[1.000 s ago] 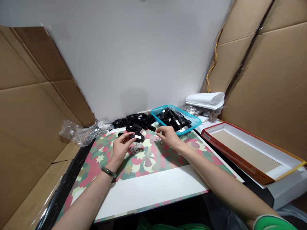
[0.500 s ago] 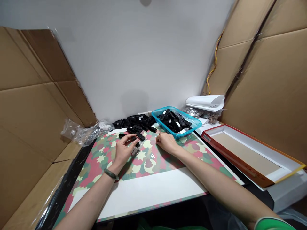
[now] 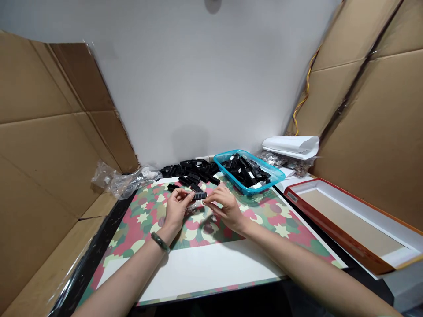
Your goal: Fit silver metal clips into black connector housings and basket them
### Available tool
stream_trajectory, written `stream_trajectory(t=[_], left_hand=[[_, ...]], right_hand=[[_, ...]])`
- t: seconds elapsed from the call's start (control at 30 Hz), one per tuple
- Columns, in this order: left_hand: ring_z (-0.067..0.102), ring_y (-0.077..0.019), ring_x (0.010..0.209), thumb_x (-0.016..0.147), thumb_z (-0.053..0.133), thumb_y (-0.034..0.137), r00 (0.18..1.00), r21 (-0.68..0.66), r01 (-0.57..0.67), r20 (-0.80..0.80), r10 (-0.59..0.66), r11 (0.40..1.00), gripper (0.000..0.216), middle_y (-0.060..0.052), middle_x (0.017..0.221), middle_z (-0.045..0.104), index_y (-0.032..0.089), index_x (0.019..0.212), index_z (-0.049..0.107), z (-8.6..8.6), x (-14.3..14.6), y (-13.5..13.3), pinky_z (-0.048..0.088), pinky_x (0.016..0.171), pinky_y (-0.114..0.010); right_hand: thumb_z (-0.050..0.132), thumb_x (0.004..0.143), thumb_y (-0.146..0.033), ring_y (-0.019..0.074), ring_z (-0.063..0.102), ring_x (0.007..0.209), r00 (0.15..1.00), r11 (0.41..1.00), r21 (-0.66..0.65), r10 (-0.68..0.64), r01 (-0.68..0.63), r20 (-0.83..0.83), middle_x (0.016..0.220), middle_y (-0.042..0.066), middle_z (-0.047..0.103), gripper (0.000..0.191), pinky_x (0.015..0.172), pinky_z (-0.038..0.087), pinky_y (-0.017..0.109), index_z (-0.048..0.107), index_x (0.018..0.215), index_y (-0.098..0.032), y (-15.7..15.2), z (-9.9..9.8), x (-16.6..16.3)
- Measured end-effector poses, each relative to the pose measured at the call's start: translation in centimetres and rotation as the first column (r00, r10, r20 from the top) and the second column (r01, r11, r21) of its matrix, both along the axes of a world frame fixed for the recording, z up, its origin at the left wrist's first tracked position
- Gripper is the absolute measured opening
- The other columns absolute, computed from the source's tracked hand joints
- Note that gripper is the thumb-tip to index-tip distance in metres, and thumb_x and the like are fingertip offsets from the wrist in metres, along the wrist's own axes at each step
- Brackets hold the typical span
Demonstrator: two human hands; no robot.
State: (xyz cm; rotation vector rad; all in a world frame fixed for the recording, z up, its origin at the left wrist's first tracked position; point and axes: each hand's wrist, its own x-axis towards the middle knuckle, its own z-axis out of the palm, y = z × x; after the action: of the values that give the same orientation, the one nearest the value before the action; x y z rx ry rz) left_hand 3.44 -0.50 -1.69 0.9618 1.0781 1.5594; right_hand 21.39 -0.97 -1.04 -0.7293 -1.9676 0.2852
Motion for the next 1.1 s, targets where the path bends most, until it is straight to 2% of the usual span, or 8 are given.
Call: stream_trajectory(t=[0.07, 0.17, 0.33, 0.43, 0.57, 0.73, 0.9, 1.1], left_hand=[[0.061, -0.0126, 0.065, 0.058, 0.087, 0.043, 1.0, 0.0, 0.013, -0.028, -0.013, 1.0, 0.044, 0.004, 0.074, 0.059, 0.02, 0.082, 0.058, -0.2, 0.4, -0.4, 0.053, 0.059, -0.024], [0.064, -0.0141, 0.07, 0.065, 0.083, 0.046, 0.996, -0.009, 0.062, -0.062, -0.062, 0.998, 0.041, -0.002, 0.088, 0.067, 0.019, 0.091, 0.067, -0.6, 0.7, -0.8, 0.054, 0.061, -0.025], [0.065, -0.0159, 0.069, 0.068, 0.079, 0.05, 0.978, -0.047, 0.194, -0.073, -0.198, 0.98, 0.04, -0.007, 0.085, 0.072, 0.016, 0.087, 0.077, -0.9, 1.0, -0.8, 0.055, 0.064, -0.028], [0.065, -0.018, 0.074, 0.062, 0.086, 0.04, 0.949, -0.011, 0.261, -0.182, -0.258, 0.965, 0.044, -0.008, 0.092, 0.072, 0.019, 0.1, 0.078, -0.6, 0.9, -1.0, 0.056, 0.067, -0.03], [0.064, -0.0203, 0.085, 0.071, 0.08, 0.03, 0.898, 0.155, 0.257, -0.404, -0.177, 0.954, 0.039, -0.009, 0.1, 0.069, 0.024, 0.109, 0.076, -0.3, 0.8, -1.4, 0.055, 0.072, -0.03], [0.063, -0.0208, 0.084, 0.077, 0.072, 0.024, 0.843, 0.252, 0.253, -0.531, -0.085, 0.934, 0.032, -0.007, 0.092, 0.068, 0.026, 0.109, 0.076, -0.1, 0.8, -1.8, 0.052, 0.071, -0.03], [0.062, -0.018, 0.08, 0.079, 0.066, 0.014, 0.796, 0.357, 0.24, -0.605, 0.028, 0.903, 0.034, -0.006, 0.09, 0.068, 0.025, 0.11, 0.076, -0.3, 1.0, -1.9, 0.052, 0.07, -0.028], [0.062, -0.0163, 0.084, 0.082, 0.06, 0.01, 0.718, 0.446, 0.275, -0.684, 0.126, 0.852, 0.036, -0.006, 0.094, 0.066, 0.021, 0.114, 0.072, -1.1, 0.8, -1.6, 0.055, 0.063, -0.025]], right_hand=[[0.059, 0.094, -0.027, 0.0226, 0.06, 0.089, 0.998, 1.0, 0.028, -0.015, 0.013, 0.062, 0.09, 0.006, 0.072, 0.015, 0.089, 0.043, 0.043, 0.07, 0.086, -0.024, -0.2, -0.1, -0.3], [0.063, 0.091, -0.024, 0.0239, 0.059, 0.1, 0.998, 1.0, 0.019, 0.011, -0.013, 0.069, 0.107, 0.006, 0.069, 0.011, 0.092, 0.043, 0.045, 0.07, 0.083, -0.025, 0.1, -0.5, -0.4], [0.06, 0.091, -0.023, 0.022, 0.064, 0.102, 0.983, 0.979, -0.128, 0.143, -0.158, -0.115, 0.109, 0.008, 0.068, 0.012, 0.089, 0.05, 0.04, 0.07, 0.085, -0.024, 0.7, -0.8, -0.2], [0.064, 0.089, -0.025, 0.0226, 0.065, 0.102, 0.974, 0.97, -0.196, 0.099, -0.141, -0.205, 0.106, 0.008, 0.069, 0.011, 0.093, 0.049, 0.041, 0.072, 0.082, -0.022, 1.0, -0.6, 0.0], [0.071, 0.084, -0.028, 0.0249, 0.063, 0.11, 0.955, 0.949, -0.286, 0.044, -0.133, -0.295, 0.11, 0.008, 0.071, 0.009, 0.105, 0.041, 0.047, 0.074, 0.077, -0.022, 1.1, -0.4, 0.1], [0.078, 0.077, -0.037, 0.0284, 0.057, 0.125, 0.92, 0.852, -0.467, 0.041, -0.236, -0.39, 0.125, 0.009, 0.067, 0.014, 0.108, 0.039, 0.047, 0.078, 0.078, -0.023, 1.0, -0.6, -0.2], [0.082, 0.07, -0.045, 0.0303, 0.05, 0.132, 0.902, 0.786, -0.553, 0.016, -0.279, -0.432, 0.138, 0.009, 0.059, 0.023, 0.108, 0.04, 0.045, 0.079, 0.078, -0.024, 0.8, -1.0, -0.6], [0.085, 0.063, -0.046, 0.0336, 0.055, 0.125, 0.9, 0.734, -0.614, -0.009, -0.29, -0.435, 0.131, 0.012, 0.063, 0.026, 0.107, 0.039, 0.048, 0.079, 0.071, -0.022, 1.1, -1.2, -0.5]])
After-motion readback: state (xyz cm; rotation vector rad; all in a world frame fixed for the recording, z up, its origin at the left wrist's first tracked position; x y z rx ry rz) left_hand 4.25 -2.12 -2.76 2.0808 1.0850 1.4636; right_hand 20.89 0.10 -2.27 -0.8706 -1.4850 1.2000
